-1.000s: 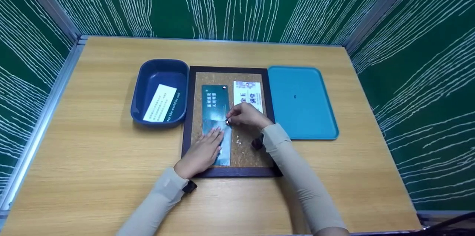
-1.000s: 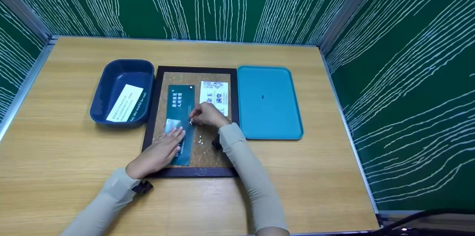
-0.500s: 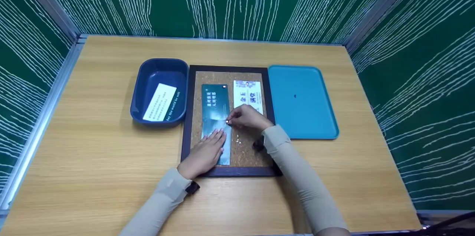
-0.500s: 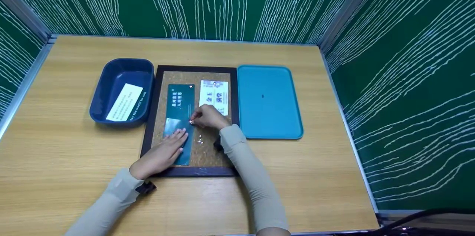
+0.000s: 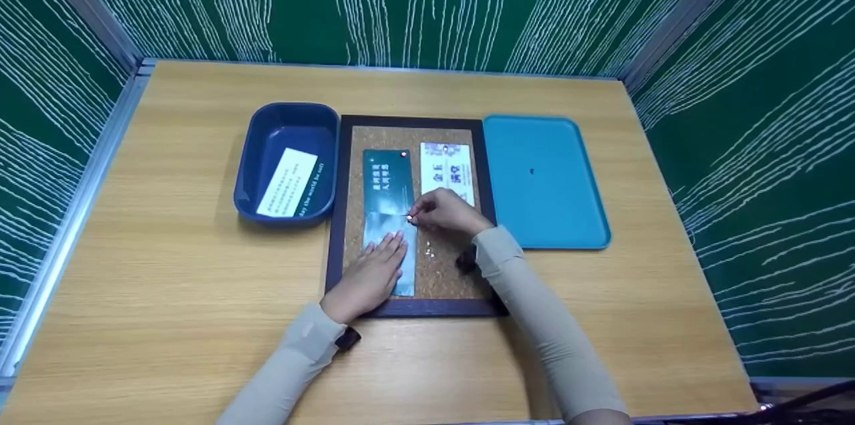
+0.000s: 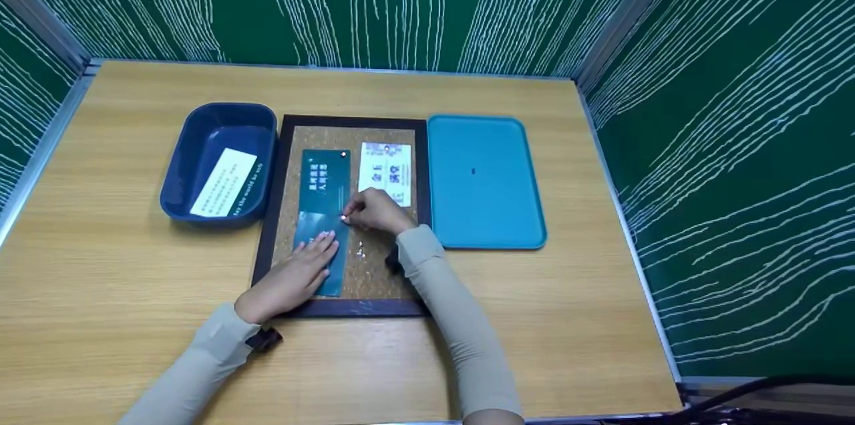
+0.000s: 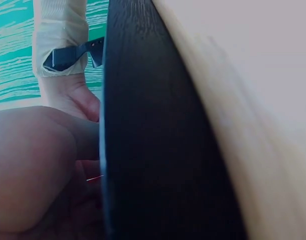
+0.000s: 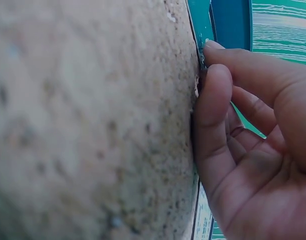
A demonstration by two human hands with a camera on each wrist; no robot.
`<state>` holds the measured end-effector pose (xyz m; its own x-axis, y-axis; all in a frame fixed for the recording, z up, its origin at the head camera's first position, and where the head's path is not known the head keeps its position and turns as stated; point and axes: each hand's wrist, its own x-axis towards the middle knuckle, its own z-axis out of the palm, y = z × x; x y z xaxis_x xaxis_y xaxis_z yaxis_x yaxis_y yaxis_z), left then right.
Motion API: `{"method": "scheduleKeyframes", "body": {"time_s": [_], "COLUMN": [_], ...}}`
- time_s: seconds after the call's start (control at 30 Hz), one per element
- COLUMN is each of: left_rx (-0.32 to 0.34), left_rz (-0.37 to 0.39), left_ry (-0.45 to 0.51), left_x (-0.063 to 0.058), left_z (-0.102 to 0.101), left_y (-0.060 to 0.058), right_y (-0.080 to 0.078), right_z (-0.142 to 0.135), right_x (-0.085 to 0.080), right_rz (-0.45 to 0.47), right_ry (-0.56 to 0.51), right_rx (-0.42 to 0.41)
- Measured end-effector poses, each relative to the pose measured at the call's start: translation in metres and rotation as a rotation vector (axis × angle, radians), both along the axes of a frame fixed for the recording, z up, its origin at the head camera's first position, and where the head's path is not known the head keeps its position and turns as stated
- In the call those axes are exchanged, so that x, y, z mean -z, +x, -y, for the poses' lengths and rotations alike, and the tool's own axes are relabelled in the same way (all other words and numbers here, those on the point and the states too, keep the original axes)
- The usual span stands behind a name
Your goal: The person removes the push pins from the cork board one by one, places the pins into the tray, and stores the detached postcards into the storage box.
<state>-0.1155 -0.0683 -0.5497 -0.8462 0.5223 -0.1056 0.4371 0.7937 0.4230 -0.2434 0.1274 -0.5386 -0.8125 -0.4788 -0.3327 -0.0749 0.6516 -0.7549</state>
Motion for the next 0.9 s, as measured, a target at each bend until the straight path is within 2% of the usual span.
{"method": "scheduleKeyframes", "body": {"time_s": [0.53, 0.9], "left_rx": [0.006, 0.004], "left_rz": [-0.019, -0.001], "left_ry": [0.027, 0.001], "left_x": [-0.0022, -0.0019], "left_z": [0.0009, 0.0011], "left_y": [0.0003, 0.0004], "right_y": [-0.0021, -0.0019], "right_z": [-0.0003, 0.0011], "right_x": [0.0024, 0.0034], "right_rz": [-0.012, -0.004], "right_ry": [-0.009, 0.010], "right_rx": [0.005, -0.008]}}
